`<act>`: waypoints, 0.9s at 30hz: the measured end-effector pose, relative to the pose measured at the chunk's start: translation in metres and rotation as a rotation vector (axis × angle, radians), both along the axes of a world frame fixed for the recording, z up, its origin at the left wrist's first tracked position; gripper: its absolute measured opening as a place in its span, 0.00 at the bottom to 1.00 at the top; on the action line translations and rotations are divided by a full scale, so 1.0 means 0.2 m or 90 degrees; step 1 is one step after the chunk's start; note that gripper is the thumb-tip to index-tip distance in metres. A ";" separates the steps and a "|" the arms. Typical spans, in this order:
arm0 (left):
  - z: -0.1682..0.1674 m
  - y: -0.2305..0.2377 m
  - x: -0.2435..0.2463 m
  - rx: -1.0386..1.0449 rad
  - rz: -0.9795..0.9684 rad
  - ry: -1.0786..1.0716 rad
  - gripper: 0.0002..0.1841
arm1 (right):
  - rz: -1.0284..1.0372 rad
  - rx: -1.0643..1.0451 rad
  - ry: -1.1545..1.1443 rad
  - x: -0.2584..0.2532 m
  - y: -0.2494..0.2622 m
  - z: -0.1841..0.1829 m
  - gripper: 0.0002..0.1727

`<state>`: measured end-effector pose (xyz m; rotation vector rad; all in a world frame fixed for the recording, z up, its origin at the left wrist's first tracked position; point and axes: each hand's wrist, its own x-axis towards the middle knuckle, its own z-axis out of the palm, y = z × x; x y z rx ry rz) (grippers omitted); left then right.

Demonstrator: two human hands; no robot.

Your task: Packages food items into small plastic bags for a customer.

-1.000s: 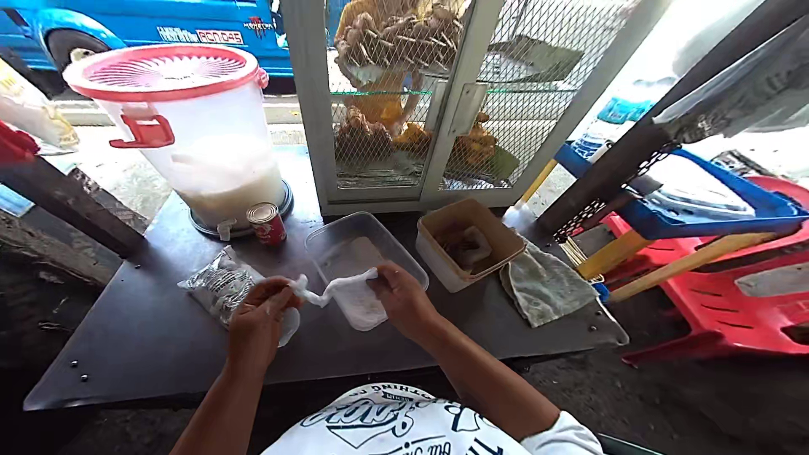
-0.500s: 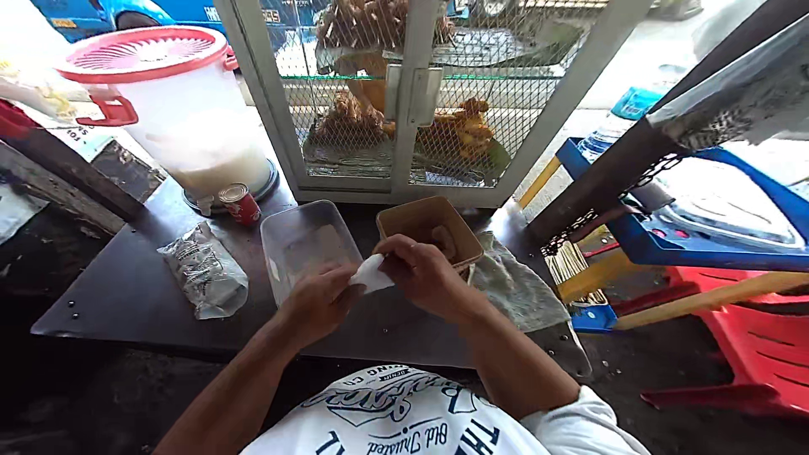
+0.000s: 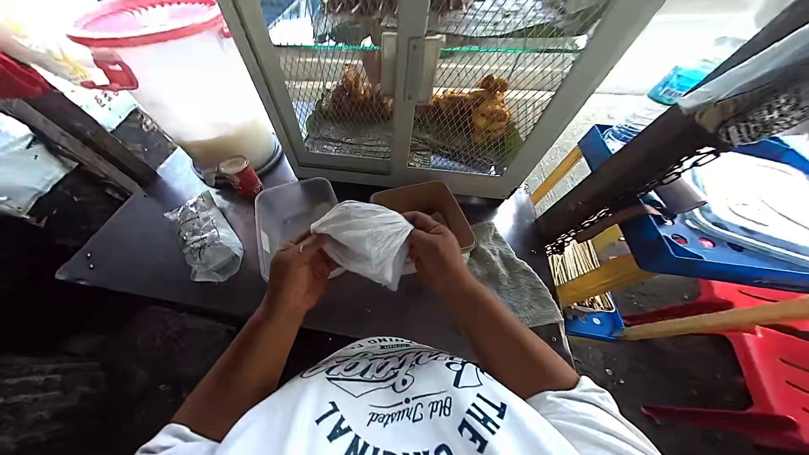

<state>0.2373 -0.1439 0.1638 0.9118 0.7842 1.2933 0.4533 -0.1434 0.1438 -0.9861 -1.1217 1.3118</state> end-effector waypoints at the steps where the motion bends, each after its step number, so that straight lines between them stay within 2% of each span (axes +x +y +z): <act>1: -0.01 0.01 -0.01 -0.023 -0.010 -0.032 0.17 | 0.005 -0.029 0.060 0.01 0.01 -0.01 0.12; 5: -0.04 0.05 -0.04 -0.067 -0.017 -0.081 0.18 | 0.089 -0.041 0.223 0.02 0.03 -0.04 0.11; 7: -0.04 0.08 -0.03 -0.071 0.012 -0.051 0.17 | 0.125 -0.030 0.278 0.01 0.04 -0.04 0.11; 9: -0.05 0.11 -0.03 -0.071 0.043 -0.025 0.15 | 0.144 0.001 0.289 0.01 0.05 -0.02 0.10; 10: -0.06 0.12 -0.04 -0.074 0.036 -0.058 0.15 | 0.166 0.027 0.283 0.01 0.07 -0.02 0.09; 12: -0.06 0.11 -0.08 -0.034 -0.040 -0.172 0.14 | 0.278 0.096 0.282 0.04 0.10 -0.05 0.08; 15: -0.02 0.06 -0.14 0.161 -0.277 -0.242 0.16 | 0.488 0.227 0.306 0.10 0.16 -0.05 0.10; 17: 0.03 0.08 -0.17 0.306 -0.429 -0.127 0.17 | 0.548 0.300 0.303 0.13 0.18 0.01 0.08; 18: 0.05 0.09 -0.18 0.358 -0.445 -0.001 0.17 | 0.545 0.329 0.270 0.15 0.18 0.04 0.07; 19: 0.06 0.10 -0.18 0.398 -0.421 0.154 0.16 | 0.529 0.353 0.210 0.18 0.18 0.08 0.06; 21: 0.05 0.10 -0.19 0.447 -0.329 0.405 0.24 | 0.473 0.391 0.013 0.25 0.18 0.15 0.08; 24: 0.03 0.05 -0.18 0.360 -0.188 0.541 0.35 | 0.434 0.427 -0.200 0.32 0.19 0.17 0.12; 25: 0.03 0.04 -0.16 0.344 -0.148 0.621 0.35 | 0.437 0.443 -0.234 0.32 0.19 0.17 0.11; 27: 0.03 0.02 -0.13 0.399 -0.095 0.822 0.26 | 0.449 0.482 -0.278 0.29 0.17 0.16 0.10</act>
